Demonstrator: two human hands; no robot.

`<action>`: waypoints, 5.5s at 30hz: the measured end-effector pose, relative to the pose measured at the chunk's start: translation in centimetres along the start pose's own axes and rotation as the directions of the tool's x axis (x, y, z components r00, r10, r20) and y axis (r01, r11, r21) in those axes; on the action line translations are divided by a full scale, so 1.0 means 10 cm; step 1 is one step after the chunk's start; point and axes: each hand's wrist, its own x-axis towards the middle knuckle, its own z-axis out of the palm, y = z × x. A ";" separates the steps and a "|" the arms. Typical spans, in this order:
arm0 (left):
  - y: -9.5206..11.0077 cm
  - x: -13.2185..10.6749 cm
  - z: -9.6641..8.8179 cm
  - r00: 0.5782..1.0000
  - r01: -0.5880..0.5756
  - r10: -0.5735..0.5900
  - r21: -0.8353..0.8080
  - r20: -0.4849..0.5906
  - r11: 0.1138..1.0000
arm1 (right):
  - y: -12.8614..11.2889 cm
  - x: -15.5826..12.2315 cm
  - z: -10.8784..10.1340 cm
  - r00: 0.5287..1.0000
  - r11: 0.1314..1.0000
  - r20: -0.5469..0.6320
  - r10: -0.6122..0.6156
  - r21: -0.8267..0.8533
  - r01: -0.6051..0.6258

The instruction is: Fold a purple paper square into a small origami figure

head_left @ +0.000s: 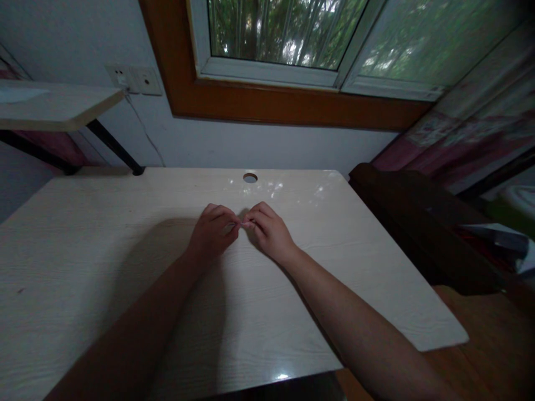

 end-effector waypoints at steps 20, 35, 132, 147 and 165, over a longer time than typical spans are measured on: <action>-0.01 -0.01 -0.01 0.993 0.117 -0.118 -0.031 -0.030 0.993 | 0.00 -0.01 0.03 0.993 0.997 -0.093 0.066 0.033 -0.063; -0.01 -0.01 -0.01 0.995 0.094 -0.095 -0.028 -0.036 0.995 | 0.00 -0.01 0.06 0.993 0.998 -0.105 0.058 0.003 -0.058; -0.03 -0.02 0.00 0.989 0.145 -0.146 -0.038 -0.019 0.989 | 0.03 -0.01 0.06 0.994 0.998 -0.095 0.050 0.033 -0.047; -0.05 -0.01 0.00 0.994 0.110 -0.110 -0.058 -0.004 0.992 | 0.03 -0.01 0.05 0.996 0.999 -0.075 0.048 0.009 -0.047; 0.00 -0.01 -0.02 0.994 0.111 -0.111 -0.013 0.008 0.994 | -0.02 -0.01 0.03 0.995 0.998 -0.080 0.059 0.002 -0.059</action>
